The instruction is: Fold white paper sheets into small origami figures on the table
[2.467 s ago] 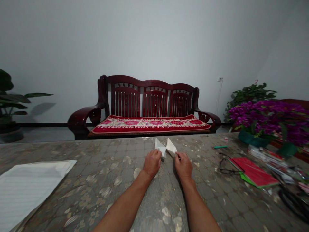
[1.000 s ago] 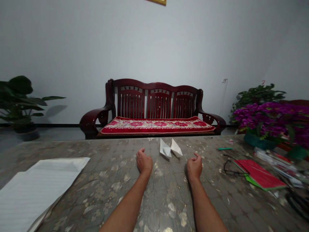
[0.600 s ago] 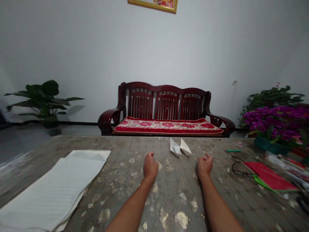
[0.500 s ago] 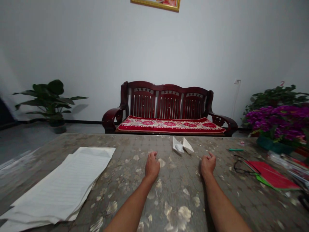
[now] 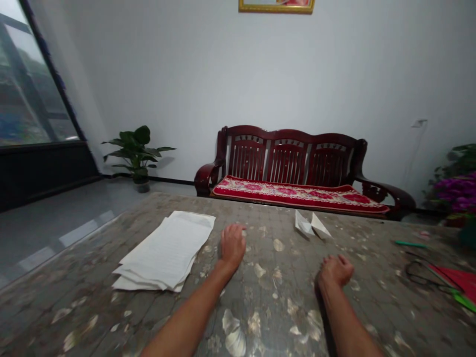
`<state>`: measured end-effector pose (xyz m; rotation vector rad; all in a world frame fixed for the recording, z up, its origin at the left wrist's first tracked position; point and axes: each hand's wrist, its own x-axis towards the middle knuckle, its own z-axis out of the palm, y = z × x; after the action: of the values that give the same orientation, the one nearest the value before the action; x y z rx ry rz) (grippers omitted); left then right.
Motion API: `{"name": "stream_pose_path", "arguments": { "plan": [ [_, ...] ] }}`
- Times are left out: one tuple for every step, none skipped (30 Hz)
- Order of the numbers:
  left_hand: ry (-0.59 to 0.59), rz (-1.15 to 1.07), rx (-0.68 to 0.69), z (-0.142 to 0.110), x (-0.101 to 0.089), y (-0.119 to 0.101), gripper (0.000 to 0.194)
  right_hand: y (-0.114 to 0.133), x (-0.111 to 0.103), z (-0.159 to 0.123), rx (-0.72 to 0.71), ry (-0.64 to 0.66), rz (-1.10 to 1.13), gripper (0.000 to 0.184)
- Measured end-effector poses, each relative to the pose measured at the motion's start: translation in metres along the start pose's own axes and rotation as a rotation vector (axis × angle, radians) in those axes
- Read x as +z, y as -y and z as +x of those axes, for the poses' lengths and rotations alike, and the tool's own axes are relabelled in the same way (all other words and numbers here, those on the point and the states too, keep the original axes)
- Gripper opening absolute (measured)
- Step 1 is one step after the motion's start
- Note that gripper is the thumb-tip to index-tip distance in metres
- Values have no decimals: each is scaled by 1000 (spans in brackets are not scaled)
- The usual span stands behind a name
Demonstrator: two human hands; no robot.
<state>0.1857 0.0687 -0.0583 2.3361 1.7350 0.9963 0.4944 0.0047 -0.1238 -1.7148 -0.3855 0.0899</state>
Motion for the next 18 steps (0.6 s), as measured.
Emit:
{"name": "stream_pose_path", "arguments": {
  "plan": [
    [-32, 61, -32, 5, -12, 10, 35, 2, 7, -16, 18, 20, 13, 59],
    [-65, 129, -73, 10, -24, 21, 35, 5, 13, -31, 22, 54, 27, 55],
    [-79, 197, -122, 14, -33, 32, 36, 8, 18, -46, 19, 94, 39, 52],
    [-78, 260, -170, 16, -41, 43, 39, 11, 22, -58, -8, 177, 55, 50],
    [-64, 312, -224, 17, -47, 54, 44, 15, 25, -68, -41, 246, 48, 48],
    [-33, 354, -270, 16, -51, 63, 49, 18, 27, -75, -71, 290, 21, 46],
    [12, 388, -308, 14, -53, 71, 53, 21, 27, -80, -85, 310, -16, 45],
    [62, 415, -335, 10, -54, 78, 57, 23, 27, -82, -89, 321, -50, 44],
    [107, 432, -358, 6, -55, 84, 58, 25, 27, -83, -90, 328, -78, 43],
    [143, 442, -375, 1, -55, 89, 57, 26, 26, -82, -88, 333, -94, 43],
    [168, 444, -386, -3, -54, 92, 54, 27, 25, -81, -87, 340, -101, 42],
    [182, 440, -394, -7, -54, 95, 49, 27, 24, -80, -91, 347, -101, 42],
    [189, 432, -400, -11, -55, 97, 44, 28, 24, -80, -97, 352, -101, 42],
    [192, 422, -403, -14, -56, 98, 40, 28, 23, -80, -103, 353, -105, 42],
    [189, 416, -402, -16, -56, 99, 37, 29, 23, -80, -106, 354, -116, 41],
    [180, 415, -396, -17, -57, 98, 36, 30, 23, -80, -109, 357, -132, 40],
    [164, 422, -384, -19, -58, 96, 36, 32, 23, -81, -112, 362, -153, 40],
    [145, 434, -365, -21, -58, 92, 37, 33, 22, -82, -115, 370, -175, 39]
  ]
}}
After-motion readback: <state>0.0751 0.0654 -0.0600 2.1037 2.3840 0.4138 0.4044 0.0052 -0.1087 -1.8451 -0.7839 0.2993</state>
